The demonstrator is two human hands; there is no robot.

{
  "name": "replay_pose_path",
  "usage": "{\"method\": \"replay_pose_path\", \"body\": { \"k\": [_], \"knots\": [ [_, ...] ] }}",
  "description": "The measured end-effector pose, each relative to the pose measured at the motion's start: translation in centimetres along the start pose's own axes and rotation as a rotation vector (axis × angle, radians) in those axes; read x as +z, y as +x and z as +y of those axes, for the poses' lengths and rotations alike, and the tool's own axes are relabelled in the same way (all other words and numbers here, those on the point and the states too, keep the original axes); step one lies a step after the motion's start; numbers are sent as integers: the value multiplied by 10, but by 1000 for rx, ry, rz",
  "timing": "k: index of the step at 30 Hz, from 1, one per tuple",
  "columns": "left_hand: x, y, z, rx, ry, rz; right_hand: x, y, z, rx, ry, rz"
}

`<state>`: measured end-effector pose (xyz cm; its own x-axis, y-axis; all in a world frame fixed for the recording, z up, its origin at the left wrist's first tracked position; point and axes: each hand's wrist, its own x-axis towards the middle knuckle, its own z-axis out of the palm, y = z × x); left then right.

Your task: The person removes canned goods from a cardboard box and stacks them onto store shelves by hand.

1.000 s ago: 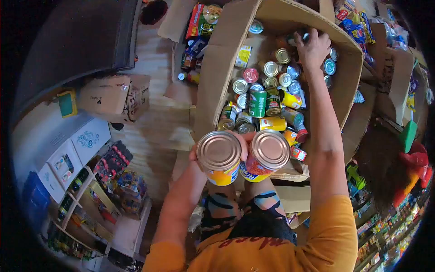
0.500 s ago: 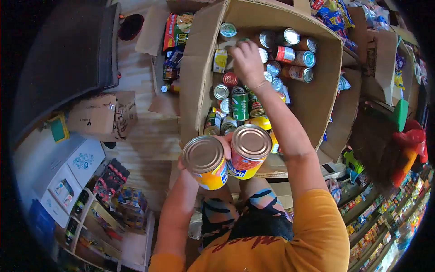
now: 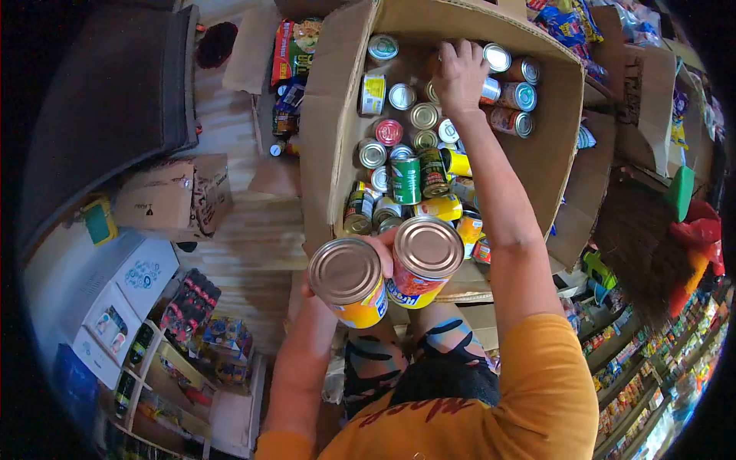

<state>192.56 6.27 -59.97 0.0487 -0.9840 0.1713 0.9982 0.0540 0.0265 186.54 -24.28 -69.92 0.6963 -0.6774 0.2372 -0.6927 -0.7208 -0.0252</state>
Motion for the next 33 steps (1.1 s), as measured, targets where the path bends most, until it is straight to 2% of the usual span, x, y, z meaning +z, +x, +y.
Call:
{"method": "replay_pose_path", "body": {
  "k": [5,7,12,17,20,23,26,28,30,33],
  "knots": [
    [-12,-9,-3,16,-7,-46,-31,-1,26,239,-164,164],
    [-7,-3,-1,2,-12,-40,-25,-11,44,178,16,165],
    [-5,0,1,-39,19,-32,-39,-60,26,145,131,-30],
    [5,-10,6,-84,220,213,-63,-124,16,314,228,-238],
    [5,-4,3,-34,217,147,-75,-136,10,343,253,-272],
    [6,0,5,-40,242,138,-78,-117,4,270,179,-307],
    [4,2,6,-39,268,137,-47,-71,8,249,307,-158],
    [3,-4,6,-41,273,143,-9,-34,15,240,180,-44],
    [4,-9,6,-50,262,152,13,-4,16,365,23,-203],
    [8,-17,6,-62,244,163,26,7,9,396,-149,-313]
  ]
}}
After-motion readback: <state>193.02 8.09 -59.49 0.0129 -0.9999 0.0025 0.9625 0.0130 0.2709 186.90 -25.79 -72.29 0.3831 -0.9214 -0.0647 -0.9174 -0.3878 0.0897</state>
